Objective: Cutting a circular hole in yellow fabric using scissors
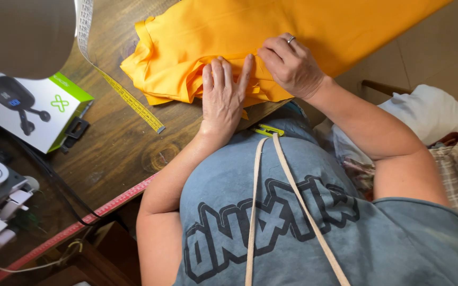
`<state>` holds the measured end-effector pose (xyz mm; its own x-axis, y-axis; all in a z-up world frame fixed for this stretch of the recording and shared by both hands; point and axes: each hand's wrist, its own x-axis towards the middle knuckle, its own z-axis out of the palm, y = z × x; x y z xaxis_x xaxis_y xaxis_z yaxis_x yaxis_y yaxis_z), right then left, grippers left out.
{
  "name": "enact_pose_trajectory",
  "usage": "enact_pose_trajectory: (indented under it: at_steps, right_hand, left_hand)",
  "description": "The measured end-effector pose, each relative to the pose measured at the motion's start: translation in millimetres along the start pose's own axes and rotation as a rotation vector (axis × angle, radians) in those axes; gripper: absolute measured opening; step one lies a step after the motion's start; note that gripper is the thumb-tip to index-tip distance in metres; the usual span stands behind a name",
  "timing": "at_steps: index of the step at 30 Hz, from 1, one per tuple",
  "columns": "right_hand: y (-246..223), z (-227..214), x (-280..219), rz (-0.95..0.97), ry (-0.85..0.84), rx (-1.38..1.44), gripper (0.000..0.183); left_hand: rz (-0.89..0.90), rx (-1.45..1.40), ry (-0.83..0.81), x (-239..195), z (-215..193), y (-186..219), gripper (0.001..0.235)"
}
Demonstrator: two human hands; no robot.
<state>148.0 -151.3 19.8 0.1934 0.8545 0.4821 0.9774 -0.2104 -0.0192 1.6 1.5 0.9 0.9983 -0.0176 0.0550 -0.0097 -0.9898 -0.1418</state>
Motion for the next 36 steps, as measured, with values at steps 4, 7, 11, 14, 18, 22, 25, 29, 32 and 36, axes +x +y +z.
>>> enact_pose_trajectory:
  at_steps: [4, 7, 11, 14, 18, 22, 25, 29, 32, 36]
  right_hand:
    - [6.0, -3.7, 2.8, 0.042, -0.030, 0.030, 0.012]
    - [9.8, -1.2, 3.2, 0.012, -0.030, 0.047, 0.013]
    - [15.6, 2.9, 1.5, -0.075, -0.012, -0.040, 0.017]
    - [15.3, 2.8, -0.8, -0.073, -0.008, -0.019, 0.016]
    - [11.3, -1.7, -3.3, -0.066, -0.030, -0.067, 0.005]
    - [-10.0, 3.4, -22.6, 0.036, -0.238, -0.218, 0.030]
    - [-29.2, -5.3, -10.8, 0.166, -0.272, -0.147, 0.030]
    - [-31.2, -11.2, -7.3, 0.229, -0.266, -0.146, 0.036]
    - [-33.1, -16.1, 2.9, 0.232, -0.206, -0.161, 0.029]
    - [-31.1, -18.1, 2.4, 0.206, -0.169, -0.237, 0.025]
  left_hand:
    - [0.017, 0.009, -0.002, -2.3, 6.5, -0.1, 0.058]
    - [0.025, -0.008, -0.034, -1.3, 3.1, -1.4, 0.063]
    - [0.010, 0.025, 0.031, 2.4, 0.5, -2.6, 0.056]
    - [-0.001, 0.027, 0.035, 1.3, 1.7, -0.7, 0.054]
    - [-0.006, 0.023, -0.009, 1.1, 2.4, -0.7, 0.059]
    - [-0.009, 0.036, -0.023, 3.0, -5.0, -1.0, 0.062]
    - [-0.037, 0.046, 0.013, 2.4, -3.2, 0.8, 0.055]
    - [-0.014, 0.032, 0.028, 1.7, -3.9, -2.4, 0.057]
    - [-0.017, 0.007, 0.060, 4.4, -8.6, -4.6, 0.054]
    - [0.009, -0.035, 0.060, 5.6, -10.2, -11.1, 0.055]
